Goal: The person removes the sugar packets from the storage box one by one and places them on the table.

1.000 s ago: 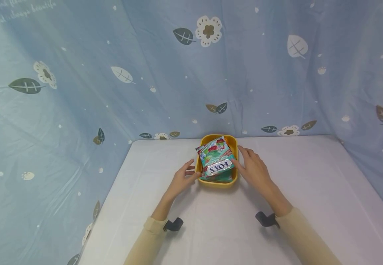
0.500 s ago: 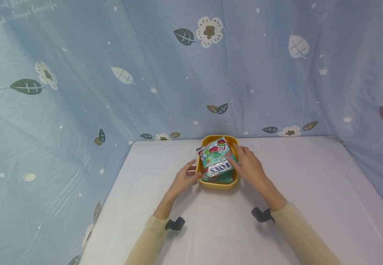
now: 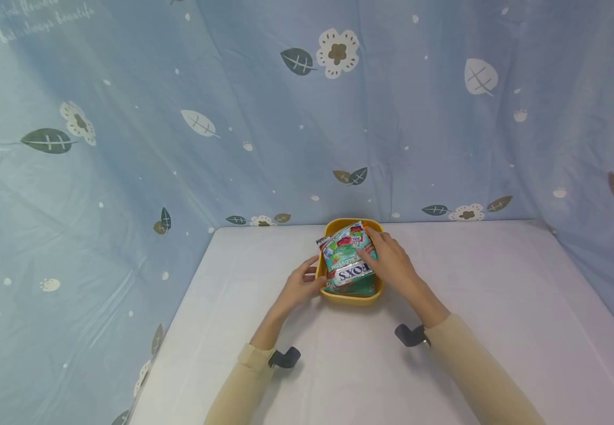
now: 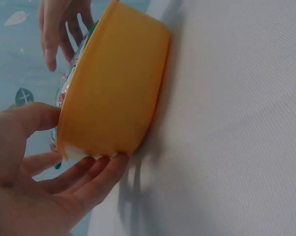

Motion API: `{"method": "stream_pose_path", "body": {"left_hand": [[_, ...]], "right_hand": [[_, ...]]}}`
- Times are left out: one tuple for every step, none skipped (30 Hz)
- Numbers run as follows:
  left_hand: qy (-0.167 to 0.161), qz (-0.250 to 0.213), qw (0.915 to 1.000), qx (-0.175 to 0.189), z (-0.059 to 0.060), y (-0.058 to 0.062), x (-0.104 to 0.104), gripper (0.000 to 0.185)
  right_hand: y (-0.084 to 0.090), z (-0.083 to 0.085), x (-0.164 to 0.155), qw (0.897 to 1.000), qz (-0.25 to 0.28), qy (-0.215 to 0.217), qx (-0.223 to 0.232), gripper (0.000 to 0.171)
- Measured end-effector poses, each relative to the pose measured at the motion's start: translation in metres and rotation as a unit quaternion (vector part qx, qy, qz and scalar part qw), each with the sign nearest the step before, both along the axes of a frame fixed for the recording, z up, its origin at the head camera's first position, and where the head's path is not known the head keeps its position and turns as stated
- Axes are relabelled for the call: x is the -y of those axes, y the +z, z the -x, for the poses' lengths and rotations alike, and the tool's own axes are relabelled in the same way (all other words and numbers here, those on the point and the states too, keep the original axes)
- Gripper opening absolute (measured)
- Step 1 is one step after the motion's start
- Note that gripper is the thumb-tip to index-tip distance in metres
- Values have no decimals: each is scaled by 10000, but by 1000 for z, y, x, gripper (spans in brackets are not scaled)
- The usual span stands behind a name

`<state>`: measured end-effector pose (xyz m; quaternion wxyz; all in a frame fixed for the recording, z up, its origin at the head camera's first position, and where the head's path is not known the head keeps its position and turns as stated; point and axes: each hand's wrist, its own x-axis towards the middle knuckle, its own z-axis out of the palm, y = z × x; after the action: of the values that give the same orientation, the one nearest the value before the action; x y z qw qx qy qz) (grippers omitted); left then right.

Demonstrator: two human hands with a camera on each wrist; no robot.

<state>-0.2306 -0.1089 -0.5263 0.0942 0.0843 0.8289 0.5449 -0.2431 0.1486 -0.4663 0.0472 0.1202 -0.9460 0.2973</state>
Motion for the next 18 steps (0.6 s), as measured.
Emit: {"method": "stream_pose_path", "body": {"left_hand": [[-1,-10,10000,25,0,1,-1,65],[2,-15,10000,44,0,1,-1,65],[8,-35,10000,65,0,2,-2,65],[10,-32,10000,83,0,2,-2,65],[17,-30,9999,100,0,2,-2,65],[20,-27,9999,109,0,2,-2,65],[21,-27,9999,112,0,2,-1,65],[24,-19,9999,115,0,2,-1,64],[21,-11,9999,116,0,2,-1,64],[23,6,9999,111,1,2,-1,64],[24,16,9999,101,1,2,-1,64],[21,36,10000,86,1,2,-1,64],[22,69,10000,63,1,2,-2,64],[19,101,9999,39,1,2,-2,64],[16,121,9999,15,1,2,-2,65],[14,140,9999,-4,1,2,-2,65],[11,160,9999,-24,1,2,-2,65],[12,183,9998,-35,1,2,-2,65]], "right_hand": [[0,1,1,10000,24,4,19,69],[1,2,1,10000,49,1,54,69],[0,3,1,10000,70,6,69,69],[0,4,1,9999,93,11,91,70],[0,5,1,9998,125,10,124,70],[0,5,1,9998,144,7,151,70],[-1,6,1,9997,159,7,181,70],[-1,7,1,9996,172,6,211,70],[-2,8,1,9995,177,9,242,70],[-2,9,1,9994,186,9,278,70],[-2,10,1,9994,189,16,299,70],[-2,10,2,9993,193,33,313,70],[-2,11,2,9992,205,57,331,70],[-2,12,2,9991,221,69,354,70],[-2,13,2,9990,234,82,375,70],[-1,13,3,9989,249,89,399,70],[-1,14,3,9987,258,97,433,70],[-1,15,4,9984,270,96,478,70]]}}
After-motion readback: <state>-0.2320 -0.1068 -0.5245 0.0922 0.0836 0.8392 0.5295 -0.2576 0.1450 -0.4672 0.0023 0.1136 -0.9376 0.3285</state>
